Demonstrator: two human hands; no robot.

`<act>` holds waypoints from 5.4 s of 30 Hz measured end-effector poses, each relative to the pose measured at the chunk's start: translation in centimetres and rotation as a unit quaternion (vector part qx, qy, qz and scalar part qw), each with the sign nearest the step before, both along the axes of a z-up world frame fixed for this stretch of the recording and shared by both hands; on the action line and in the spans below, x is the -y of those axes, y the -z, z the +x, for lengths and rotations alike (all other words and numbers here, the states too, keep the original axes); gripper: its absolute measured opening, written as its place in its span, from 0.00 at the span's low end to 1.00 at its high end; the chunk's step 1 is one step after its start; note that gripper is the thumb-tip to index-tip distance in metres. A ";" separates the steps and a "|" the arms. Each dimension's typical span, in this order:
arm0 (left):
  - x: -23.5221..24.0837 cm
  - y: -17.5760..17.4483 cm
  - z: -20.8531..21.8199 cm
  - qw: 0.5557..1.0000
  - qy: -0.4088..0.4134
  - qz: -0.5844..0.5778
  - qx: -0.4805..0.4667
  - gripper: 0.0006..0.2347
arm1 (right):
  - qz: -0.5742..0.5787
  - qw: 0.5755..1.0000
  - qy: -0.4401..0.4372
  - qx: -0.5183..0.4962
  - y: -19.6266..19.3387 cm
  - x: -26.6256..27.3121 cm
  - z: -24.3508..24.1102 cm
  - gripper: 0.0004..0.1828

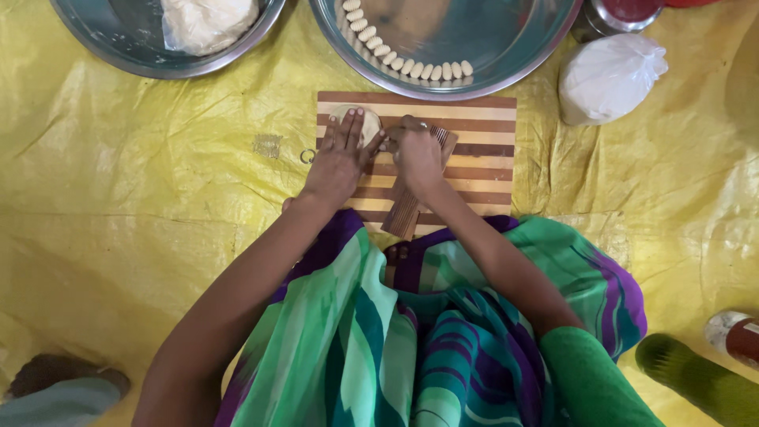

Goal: The person sits on a yellow tarp and repeatedly pinches small pieces of dough from a larger lump, rolls them between palms into small balls, and presses them onto a grooved wooden board to create ridged shapes. The shaped pieces are placed in a line on a metal tray.

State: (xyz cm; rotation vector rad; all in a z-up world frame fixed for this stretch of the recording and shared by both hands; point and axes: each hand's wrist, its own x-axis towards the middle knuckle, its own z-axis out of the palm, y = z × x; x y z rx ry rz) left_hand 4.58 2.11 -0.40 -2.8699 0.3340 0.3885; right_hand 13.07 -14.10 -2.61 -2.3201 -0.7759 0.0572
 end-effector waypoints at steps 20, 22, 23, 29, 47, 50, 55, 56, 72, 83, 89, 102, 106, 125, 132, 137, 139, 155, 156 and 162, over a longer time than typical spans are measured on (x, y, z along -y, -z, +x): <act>0.7 1.3 0.3 0.998 -0.017 0.055 0.028 0.26 | -0.084 0.993 -0.052 0.064 -1.1 -1.0 -1.2 0.10; 0.6 1.1 0.3 0.999 -0.025 0.038 0.020 0.26 | -0.078 0.993 -0.040 0.084 -0.9 -0.6 -1.0 0.07; 0.7 1.1 0.3 0.999 -0.031 0.023 0.019 0.27 | -0.073 0.995 -0.041 0.050 -0.9 -0.2 -0.8 0.05; 0.9 0.9 0.3 0.999 -0.026 0.032 0.026 0.28 | -0.045 0.997 -0.010 -0.057 -1.1 0.6 -0.1 0.02; 0.2 1.3 -0.3 0.999 -0.008 0.027 0.043 0.30 | -0.084 0.990 -0.015 0.113 -1.5 -0.5 -2.2 0.09; -0.1 0.9 -0.7 0.998 -0.006 -0.047 0.036 0.31 | -0.079 0.992 -0.009 0.094 -1.8 -0.8 -1.5 0.14; -0.1 0.6 -1.1 0.999 0.014 0.022 0.045 0.31 | -0.108 0.993 -0.020 0.039 -2.3 -1.1 -1.1 0.15; 0.0 0.7 -1.0 0.999 0.007 0.016 0.040 0.30 | -0.103 0.994 -0.018 0.041 -2.2 -1.0 -1.1 0.14; 1.0 0.0 -0.6 0.998 -0.027 0.043 -0.021 0.30 | -0.011 0.964 -0.046 -0.262 -1.8 2.6 3.2 0.12; 2.8 -8.3 3.5 0.603 -0.353 -0.714 -0.039 0.25 | 0.178 0.947 -0.030 -0.265 -15.4 4.1 -2.2 0.10; 6.3 -9.5 3.7 0.345 -0.207 -0.913 -0.070 0.26 | 0.239 0.971 0.013 -0.028 -15.8 3.8 -6.2 0.12; 9.1 -10.5 3.1 0.356 -0.183 -0.911 -0.097 0.35 | 0.257 0.946 -0.190 -0.047 -14.7 4.7 -5.9 0.52; 10.6 -11.2 4.6 0.342 -0.271 -0.895 -0.092 0.41 | 0.295 0.925 -0.220 -0.098 -13.0 5.4 -5.2 0.56; 11.1 -13.1 6.1 0.383 -0.333 -0.860 -0.055 0.44 | 0.360 0.906 -0.198 -0.106 -13.1 5.0 -3.9 0.53; 12.4 -11.7 5.5 0.306 -0.320 -0.895 -0.054 0.42 | 0.346 0.917 -0.170 -0.103 -13.2 5.2 -3.8 0.52; 12.4 -13.3 5.2 0.211 -0.267 -0.939 -0.056 0.38 | 0.378 0.900 -0.194 -0.098 -13.3 5.4 -4.0 0.50; 12.8 -13.1 4.9 0.211 -0.228 -0.949 -0.048 0.36 | 0.371 0.903 -0.175 -0.131 -13.1 5.8 -3.9 0.51; 12.4 -11.7 5.9 0.416 -0.312 -0.853 -0.043 0.41 | 0.425 0.871 -0.175 -0.174 -14.5 5.8 -3.2 0.51; 12.1 -11.7 6.1 0.437 -0.297 -0.848 -0.034 0.42 | 0.437 0.866 -0.168 -0.173 -14.3 5.7 -3.0 0.50; 12.5 -10.6 6.8 0.295 -0.341 -0.891 -0.050 0.42 | 0.446 0.845 -0.145 -0.257 -14.0 6.0 -3.1 0.51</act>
